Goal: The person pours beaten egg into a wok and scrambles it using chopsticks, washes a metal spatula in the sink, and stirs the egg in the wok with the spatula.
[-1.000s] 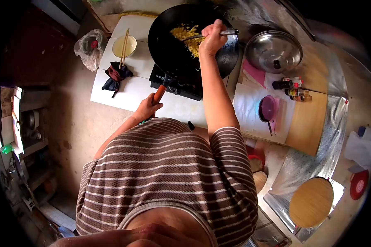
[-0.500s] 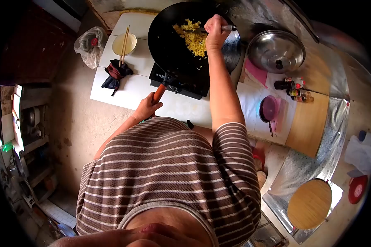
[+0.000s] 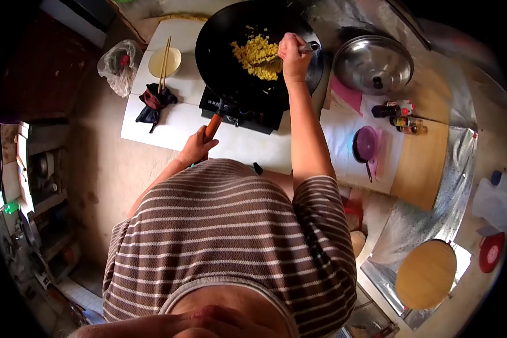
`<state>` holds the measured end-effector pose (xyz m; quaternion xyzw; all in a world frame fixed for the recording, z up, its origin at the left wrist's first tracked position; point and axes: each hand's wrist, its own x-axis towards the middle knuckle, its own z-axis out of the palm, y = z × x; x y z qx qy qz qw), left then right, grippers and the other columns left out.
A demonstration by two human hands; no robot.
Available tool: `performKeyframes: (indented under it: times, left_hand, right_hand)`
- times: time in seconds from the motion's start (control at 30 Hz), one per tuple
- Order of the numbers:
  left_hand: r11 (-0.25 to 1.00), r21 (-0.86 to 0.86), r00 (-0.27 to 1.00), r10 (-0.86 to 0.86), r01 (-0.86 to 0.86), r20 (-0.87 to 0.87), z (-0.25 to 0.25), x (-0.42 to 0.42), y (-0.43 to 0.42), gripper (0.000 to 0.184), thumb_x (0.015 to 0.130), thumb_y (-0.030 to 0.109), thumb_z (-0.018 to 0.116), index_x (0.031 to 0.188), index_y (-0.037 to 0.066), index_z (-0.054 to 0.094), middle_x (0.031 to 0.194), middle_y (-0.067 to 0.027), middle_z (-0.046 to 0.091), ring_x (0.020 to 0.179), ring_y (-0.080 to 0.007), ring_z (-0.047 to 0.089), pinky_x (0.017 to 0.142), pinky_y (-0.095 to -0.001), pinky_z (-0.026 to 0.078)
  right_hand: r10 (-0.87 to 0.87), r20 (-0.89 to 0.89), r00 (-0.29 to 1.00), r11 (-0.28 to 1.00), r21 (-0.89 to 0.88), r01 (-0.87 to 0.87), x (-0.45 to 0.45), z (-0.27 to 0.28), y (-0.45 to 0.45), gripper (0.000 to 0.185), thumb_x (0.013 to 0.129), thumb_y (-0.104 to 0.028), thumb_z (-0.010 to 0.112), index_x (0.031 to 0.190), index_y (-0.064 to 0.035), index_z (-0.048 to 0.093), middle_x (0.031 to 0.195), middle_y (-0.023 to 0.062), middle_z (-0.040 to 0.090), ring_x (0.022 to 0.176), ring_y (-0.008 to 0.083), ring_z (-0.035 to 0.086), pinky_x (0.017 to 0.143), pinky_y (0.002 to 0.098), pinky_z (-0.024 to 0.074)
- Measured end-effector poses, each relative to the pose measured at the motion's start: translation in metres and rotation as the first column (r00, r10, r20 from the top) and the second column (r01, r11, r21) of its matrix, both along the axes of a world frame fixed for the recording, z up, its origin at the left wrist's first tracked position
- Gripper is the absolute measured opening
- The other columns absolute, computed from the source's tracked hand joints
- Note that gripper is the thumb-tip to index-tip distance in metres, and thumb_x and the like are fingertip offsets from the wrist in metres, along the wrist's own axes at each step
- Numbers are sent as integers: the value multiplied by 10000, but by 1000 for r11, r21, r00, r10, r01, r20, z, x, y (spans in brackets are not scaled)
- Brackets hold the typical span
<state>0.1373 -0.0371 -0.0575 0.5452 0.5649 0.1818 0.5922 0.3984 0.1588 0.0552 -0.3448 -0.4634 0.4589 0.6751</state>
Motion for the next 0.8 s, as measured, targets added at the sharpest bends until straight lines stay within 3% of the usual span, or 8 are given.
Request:
performKeyframes:
  times: [0.07,0.13,0.23,0.47,0.5,0.6,0.8]
  left_hand:
    - [1000,16,1000,4,-4,0,-7,0,-3,480,845,215,671,1178,-26,423,670,-108,580,468,-176,577,420,-300,453]
    - [997,72,998,-15,19,-55,-19,0,0,502,849,211,667,1206,-26,406,672,-110,582,466,-175,573,417,-299,452]
    - [1000,20,1000,2,-1,-10,-5,1,-1,525,848,208,666,1229,-23,388,675,-113,585,463,-175,570,414,-301,451]
    - [1000,13,1000,3,-3,-14,-7,1,1,513,847,199,666,1220,-19,389,673,-111,581,459,-171,568,408,-303,450]
    - [1000,4,1000,9,-9,2,-6,1,1,500,847,196,665,1208,-19,394,669,-109,578,456,-170,567,405,-302,448]
    - [1000,-11,1000,-2,1,-17,-2,2,-2,456,844,220,659,1153,-15,418,686,-134,595,491,-202,595,449,-320,468]
    - [999,-27,999,-18,17,-27,-5,0,0,463,834,261,662,1144,-6,445,735,-177,619,564,-252,633,525,-347,494]
  right_hand:
    - [44,41,998,999,-7,-44,10,2,2,383,901,-101,475,563,-100,294,478,-29,263,398,72,249,405,248,194]
    - [101,57,993,995,-12,-100,19,8,1,336,888,-94,481,590,-95,326,527,-10,320,444,81,303,427,242,230]
    - [117,43,992,993,-26,-116,26,21,-13,253,873,-94,493,647,-77,381,649,28,406,555,106,382,479,232,289]
    - [67,66,996,971,-232,-50,35,64,-32,288,876,-129,531,644,-118,361,574,-29,328,476,65,325,412,222,236]
    - [-1,13,1000,972,-234,4,28,53,-23,296,865,-112,545,631,-130,365,554,-37,323,454,62,312,398,229,227]
    - [-78,-23,997,997,17,79,12,13,3,338,868,-101,541,594,-114,345,524,-24,329,441,72,313,402,232,235]
    - [19,55,998,998,-66,-15,34,31,-22,338,904,-116,504,598,-93,363,517,-25,311,437,69,291,390,227,217]
